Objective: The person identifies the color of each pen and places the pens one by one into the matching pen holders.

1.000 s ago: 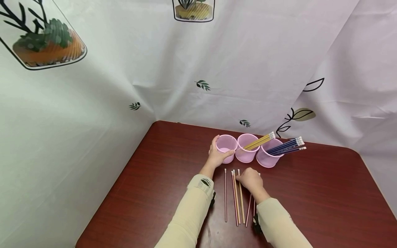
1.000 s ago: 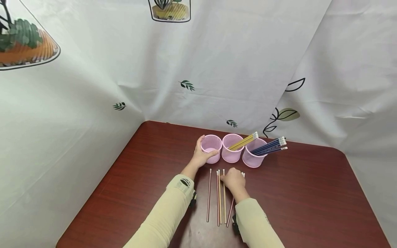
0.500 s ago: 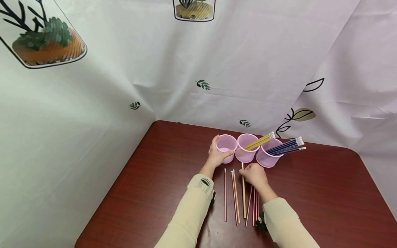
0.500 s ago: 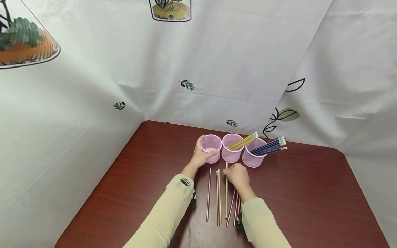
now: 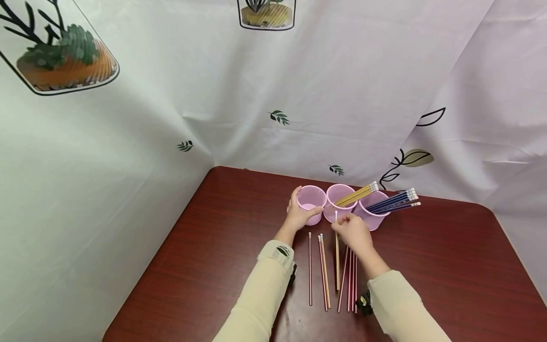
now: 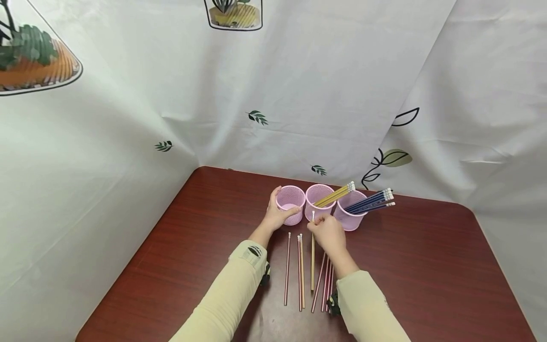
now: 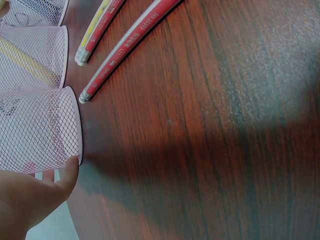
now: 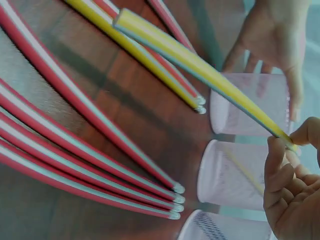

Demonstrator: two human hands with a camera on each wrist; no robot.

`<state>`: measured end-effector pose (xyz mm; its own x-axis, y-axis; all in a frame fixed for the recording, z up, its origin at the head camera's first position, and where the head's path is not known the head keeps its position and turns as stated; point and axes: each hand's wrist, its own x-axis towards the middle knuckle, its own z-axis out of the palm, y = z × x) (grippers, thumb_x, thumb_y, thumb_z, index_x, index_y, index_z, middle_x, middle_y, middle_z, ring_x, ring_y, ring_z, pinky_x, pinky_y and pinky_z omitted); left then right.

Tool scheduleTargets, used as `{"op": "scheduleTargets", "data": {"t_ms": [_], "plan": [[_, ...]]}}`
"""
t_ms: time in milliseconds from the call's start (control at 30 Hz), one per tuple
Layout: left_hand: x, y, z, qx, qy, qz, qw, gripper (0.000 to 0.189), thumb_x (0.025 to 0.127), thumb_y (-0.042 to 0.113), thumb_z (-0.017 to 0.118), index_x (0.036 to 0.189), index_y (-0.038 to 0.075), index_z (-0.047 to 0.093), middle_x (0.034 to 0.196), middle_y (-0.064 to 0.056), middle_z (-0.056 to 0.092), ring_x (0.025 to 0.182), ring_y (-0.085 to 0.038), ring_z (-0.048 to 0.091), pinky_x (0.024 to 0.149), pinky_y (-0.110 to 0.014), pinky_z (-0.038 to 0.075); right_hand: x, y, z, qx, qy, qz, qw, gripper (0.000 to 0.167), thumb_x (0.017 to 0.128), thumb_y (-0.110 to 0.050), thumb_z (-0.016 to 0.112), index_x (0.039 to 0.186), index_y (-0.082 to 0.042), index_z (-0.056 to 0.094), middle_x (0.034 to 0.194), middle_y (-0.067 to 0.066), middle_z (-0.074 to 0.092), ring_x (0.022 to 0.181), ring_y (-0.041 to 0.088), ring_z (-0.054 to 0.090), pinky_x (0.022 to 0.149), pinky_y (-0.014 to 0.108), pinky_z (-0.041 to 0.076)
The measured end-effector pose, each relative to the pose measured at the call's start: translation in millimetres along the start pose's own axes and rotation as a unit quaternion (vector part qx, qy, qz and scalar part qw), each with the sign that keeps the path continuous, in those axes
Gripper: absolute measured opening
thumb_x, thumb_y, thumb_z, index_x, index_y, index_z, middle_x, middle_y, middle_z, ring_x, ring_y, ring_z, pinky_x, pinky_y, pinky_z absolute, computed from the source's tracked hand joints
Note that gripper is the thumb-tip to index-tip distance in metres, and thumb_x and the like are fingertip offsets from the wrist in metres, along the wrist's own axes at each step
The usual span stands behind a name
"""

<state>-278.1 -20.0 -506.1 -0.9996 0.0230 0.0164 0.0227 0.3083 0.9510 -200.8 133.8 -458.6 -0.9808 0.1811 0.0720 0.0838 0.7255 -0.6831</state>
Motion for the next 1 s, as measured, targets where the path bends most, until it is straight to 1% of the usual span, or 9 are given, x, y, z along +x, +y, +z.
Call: {"op": "scheduleTargets", "data": {"t_ms": [133, 233, 367, 467, 533, 700, 800, 900, 1000], "plan": [[-0.3, 0.2, -0.3, -0.004, -0.001, -0.002, 1.0, 0.092, 0.067, 0.03, 0.083, 0.141, 0.029, 0.028, 0.139, -0.013, 0.036, 0.121, -0.035, 0.032, 0.095, -0.049, 0.033, 3.4, -6.6, -9.0, 0.046, 0.011, -0.003, 0.9989, 0.018, 0.075, -0.012, 0.06, 0.088, 0.001, 0.061, 0.07, 0.007, 0.063, 0.055, 0.013, 0.055, 0.053, 0.028, 0.044], [-0.5, 0.4, -0.7, -0.006, -0.002, -0.004, 1.0, 0.092, 0.067, 0.03, 0.083, 0.141, 0.029, 0.028, 0.139, -0.013, 0.035, 0.122, -0.035, 0.031, 0.096, -0.049, 0.033, 7.0, -11.2, -16.6, 0.074, 0.017, 0.004, 0.9971, 0.018, 0.077, -0.01, 0.059, 0.091, 0.001, 0.06, 0.071, 0.008, 0.064, 0.051, 0.011, 0.056, 0.05, 0.026, 0.044], [0.1, -0.1, -0.4, -0.007, -0.002, -0.006, 1.0, 0.092, 0.067, 0.03, 0.083, 0.141, 0.03, 0.028, 0.139, -0.012, 0.035, 0.122, -0.035, 0.031, 0.096, -0.049, 0.032, 12.9, -16.3, -27.6, 0.06, 0.038, 0.003, 0.9975, 0.017, 0.079, -0.013, 0.059, 0.091, -0.003, 0.061, 0.071, 0.006, 0.065, 0.051, 0.008, 0.058, 0.053, 0.026, 0.043], [1.0, -1.4, 0.3, -0.006, 0.0, -0.006, 1.0, 0.092, 0.067, 0.03, 0.083, 0.141, 0.03, 0.029, 0.139, -0.012, 0.035, 0.122, -0.035, 0.031, 0.096, -0.049, 0.032, 16.9, -20.4, -36.7, 0.048, 0.059, -0.006, 0.9971, 0.017, 0.079, -0.015, 0.059, 0.091, -0.003, 0.062, 0.072, 0.006, 0.066, 0.054, 0.008, 0.058, 0.055, 0.027, 0.042], [1.5, -2.4, 0.8, -0.005, 0.0, -0.007, 1.0, 0.092, 0.067, 0.03, 0.084, 0.141, 0.031, 0.029, 0.139, -0.011, 0.035, 0.122, -0.034, 0.031, 0.096, -0.048, 0.032, 19.1, -23.6, -42.9, 0.049, 0.069, -0.012, 0.9963, 0.017, 0.078, -0.014, 0.059, 0.091, -0.003, 0.062, 0.073, 0.007, 0.066, 0.055, 0.008, 0.058, 0.057, 0.025, 0.042], [2.6, -4.2, 1.5, -0.003, 0.001, -0.007, 1.0, 0.093, 0.066, 0.031, 0.084, 0.141, 0.031, 0.029, 0.139, -0.01, 0.036, 0.122, -0.034, 0.031, 0.097, -0.048, 0.031, 23.9, -30.4, -56.6, 0.079, 0.084, -0.01, 0.9933, 0.019, 0.08, -0.012, 0.057, 0.094, -0.001, 0.061, 0.075, 0.009, 0.067, 0.052, 0.005, 0.058, 0.055, 0.017, 0.041], [2.5, -3.6, 1.3, -0.002, 0.001, -0.005, 1.0, 0.093, 0.066, 0.03, 0.084, 0.141, 0.031, 0.029, 0.139, -0.011, 0.036, 0.122, -0.034, 0.032, 0.097, -0.048, 0.031, 26.3, -33.2, -62.8, 0.103, 0.094, -0.009, 0.9902, 0.018, 0.081, -0.012, 0.057, 0.095, 0.0, 0.06, 0.076, 0.01, 0.066, 0.049, 0.001, 0.057, 0.053, 0.015, 0.043], [2.1, -2.8, 1.6, 0.0, 0.003, -0.002, 1.0, 0.093, 0.066, 0.03, 0.084, 0.141, 0.03, 0.029, 0.139, -0.011, 0.036, 0.122, -0.034, 0.032, 0.097, -0.048, 0.031, 27.9, -35.5, -67.2, 0.121, 0.112, -0.013, 0.9862, 0.017, 0.082, -0.011, 0.057, 0.094, 0.0, 0.059, 0.075, 0.01, 0.065, 0.048, -0.002, 0.055, 0.05, 0.014, 0.043], [1.9, -2.5, 1.9, 0.002, 0.002, 0.001, 1.0, 0.094, 0.066, 0.03, 0.084, 0.141, 0.027, 0.029, 0.139, -0.011, 0.036, 0.122, -0.035, 0.032, 0.097, -0.048, 0.031, 28.7, -37.3, -70.3, 0.14, 0.139, -0.019, 0.9801, 0.015, 0.082, -0.01, 0.057, 0.093, 0.0, 0.058, 0.073, 0.009, 0.064, 0.047, -0.004, 0.054, 0.048, 0.014, 0.043]]}}
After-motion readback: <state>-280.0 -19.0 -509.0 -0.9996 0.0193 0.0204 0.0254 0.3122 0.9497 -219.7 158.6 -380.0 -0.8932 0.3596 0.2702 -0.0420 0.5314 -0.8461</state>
